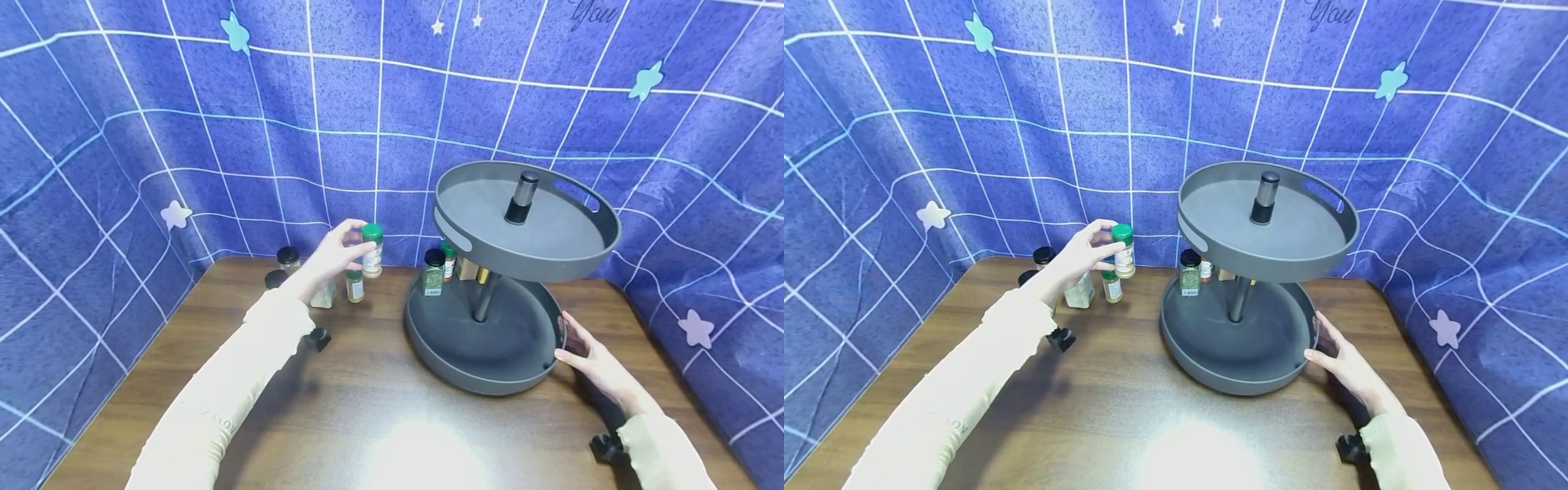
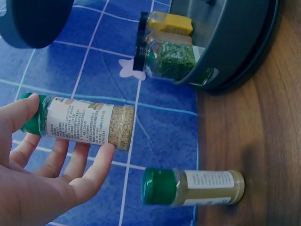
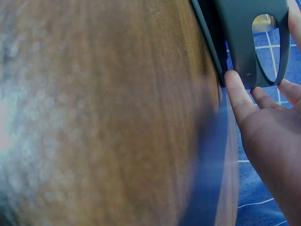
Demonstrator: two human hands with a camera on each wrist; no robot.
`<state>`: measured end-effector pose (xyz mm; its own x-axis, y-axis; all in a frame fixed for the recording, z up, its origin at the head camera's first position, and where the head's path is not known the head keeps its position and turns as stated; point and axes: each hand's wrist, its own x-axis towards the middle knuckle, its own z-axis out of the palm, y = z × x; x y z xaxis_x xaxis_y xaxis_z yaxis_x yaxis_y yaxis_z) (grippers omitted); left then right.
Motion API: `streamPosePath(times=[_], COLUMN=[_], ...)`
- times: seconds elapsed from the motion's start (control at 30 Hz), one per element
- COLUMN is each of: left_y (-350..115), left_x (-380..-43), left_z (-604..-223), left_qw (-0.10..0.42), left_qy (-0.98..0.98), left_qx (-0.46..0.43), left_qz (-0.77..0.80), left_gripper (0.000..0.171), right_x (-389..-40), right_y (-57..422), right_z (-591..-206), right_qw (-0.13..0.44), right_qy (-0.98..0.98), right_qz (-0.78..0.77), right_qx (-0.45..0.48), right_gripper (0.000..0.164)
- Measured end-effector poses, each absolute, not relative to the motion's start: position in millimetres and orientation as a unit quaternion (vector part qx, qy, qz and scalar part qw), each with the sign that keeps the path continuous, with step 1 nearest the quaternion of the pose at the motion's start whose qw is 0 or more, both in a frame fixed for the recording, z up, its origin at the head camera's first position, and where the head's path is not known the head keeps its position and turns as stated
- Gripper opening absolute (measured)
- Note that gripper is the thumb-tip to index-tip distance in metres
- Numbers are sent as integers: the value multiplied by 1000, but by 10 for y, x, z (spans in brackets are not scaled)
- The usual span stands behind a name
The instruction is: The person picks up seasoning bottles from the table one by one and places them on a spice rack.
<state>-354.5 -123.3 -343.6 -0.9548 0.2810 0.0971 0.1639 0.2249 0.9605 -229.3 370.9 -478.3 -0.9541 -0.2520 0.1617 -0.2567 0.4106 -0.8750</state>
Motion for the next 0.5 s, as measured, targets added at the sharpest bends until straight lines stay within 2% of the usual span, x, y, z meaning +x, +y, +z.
streamPosePath(times=[0.5], left_y=[-848], left_x=[-3627], left_z=[-3581], left_qw=[70], left_qy=[757], left_qx=[151], left_qz=[632], left_gripper=[47], right_x=[-2307], right_y=[3723], right_z=[-4809], right_qw=[4], right_qy=[-827], right_qz=[539], right_qx=[162], right_gripper=[75])
